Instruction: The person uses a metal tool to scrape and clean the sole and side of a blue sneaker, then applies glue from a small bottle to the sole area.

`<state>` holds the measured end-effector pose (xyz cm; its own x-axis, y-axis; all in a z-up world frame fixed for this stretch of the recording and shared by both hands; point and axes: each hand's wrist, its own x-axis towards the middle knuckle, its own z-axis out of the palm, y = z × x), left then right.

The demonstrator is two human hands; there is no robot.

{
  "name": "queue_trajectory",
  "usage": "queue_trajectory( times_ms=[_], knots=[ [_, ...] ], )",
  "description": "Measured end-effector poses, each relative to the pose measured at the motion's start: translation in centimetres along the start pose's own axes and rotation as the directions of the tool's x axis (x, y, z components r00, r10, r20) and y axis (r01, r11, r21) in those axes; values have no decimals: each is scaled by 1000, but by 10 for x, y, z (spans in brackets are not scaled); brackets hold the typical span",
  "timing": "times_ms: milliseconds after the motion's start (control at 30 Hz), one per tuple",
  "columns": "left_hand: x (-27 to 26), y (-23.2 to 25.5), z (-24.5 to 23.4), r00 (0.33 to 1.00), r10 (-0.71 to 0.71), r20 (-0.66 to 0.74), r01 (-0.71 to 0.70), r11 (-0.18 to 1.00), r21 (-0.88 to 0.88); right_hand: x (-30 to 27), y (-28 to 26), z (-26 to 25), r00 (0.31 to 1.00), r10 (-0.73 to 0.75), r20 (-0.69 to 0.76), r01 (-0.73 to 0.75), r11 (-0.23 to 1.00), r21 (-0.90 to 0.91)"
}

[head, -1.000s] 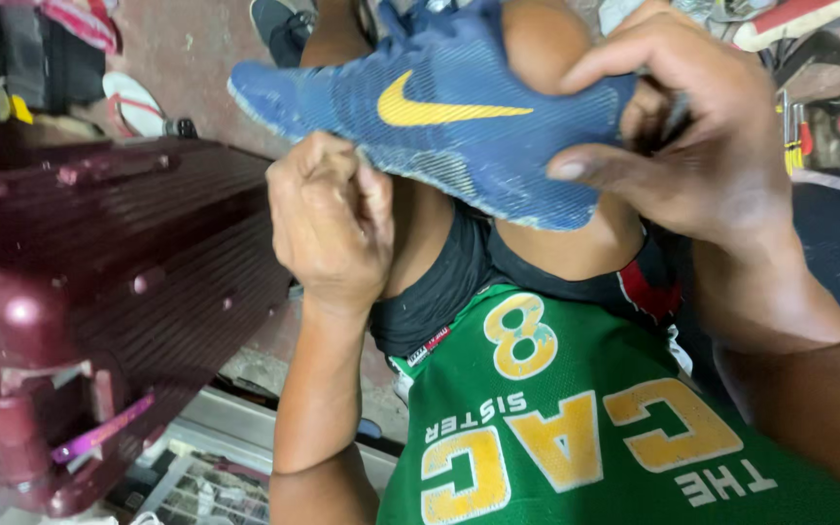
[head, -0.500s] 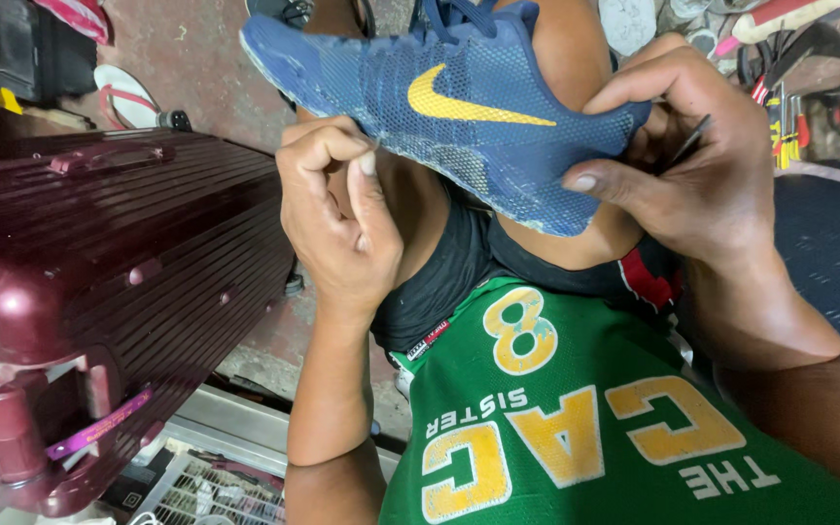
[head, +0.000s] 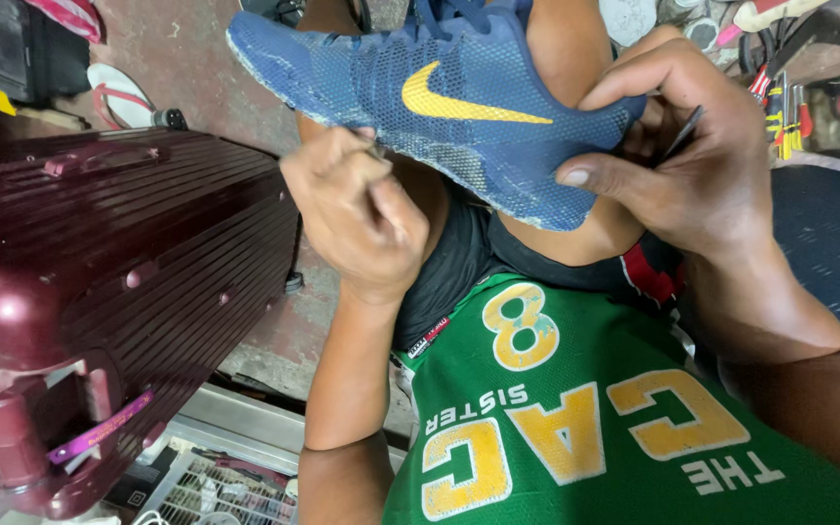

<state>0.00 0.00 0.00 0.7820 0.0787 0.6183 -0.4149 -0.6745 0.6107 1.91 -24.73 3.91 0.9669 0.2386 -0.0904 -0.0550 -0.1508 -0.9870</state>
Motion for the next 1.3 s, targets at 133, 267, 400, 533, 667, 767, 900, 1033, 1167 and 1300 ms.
queue_trajectory(
  times_ms=[133,267,400,533,667,767,900,1033,1167,1300],
  knots=[
    [-4,1,-5,971,-234,55,239,911,-337,5,2,-2,1000,5,-11,-5,1000,-21],
    [-6,1,-13,917,-370,148,379,697,-609,0,1,-1,1000,6,3,-6,1000,-25],
    [2,1,-23,903,-377,205,426,726,-540,3,-1,0,1000,-24,12,25,998,-62],
    [12,14,-35,938,-301,171,331,925,-189,-1,0,-1,1000,-8,-1,8,991,-131],
    [22,20,-35,977,-155,145,137,982,130,0,1,-1,1000,8,-6,-8,994,-106],
    [21,22,-31,987,-108,121,83,976,200,0,1,0,1000,-15,-4,15,989,-145],
    [21,27,-34,976,-127,175,76,959,274,1,0,-1,1000,-13,-6,12,986,-167],
    [24,29,-38,936,-177,305,36,909,416,1,-1,-1,999,-42,9,43,974,-223],
    [25,29,-38,929,-105,355,-59,905,422,1,-1,0,999,-52,-9,48,973,-224],
    [22,23,-32,951,9,309,-127,922,366,1,1,-3,999,-40,-9,37,976,-214]
  ],
)
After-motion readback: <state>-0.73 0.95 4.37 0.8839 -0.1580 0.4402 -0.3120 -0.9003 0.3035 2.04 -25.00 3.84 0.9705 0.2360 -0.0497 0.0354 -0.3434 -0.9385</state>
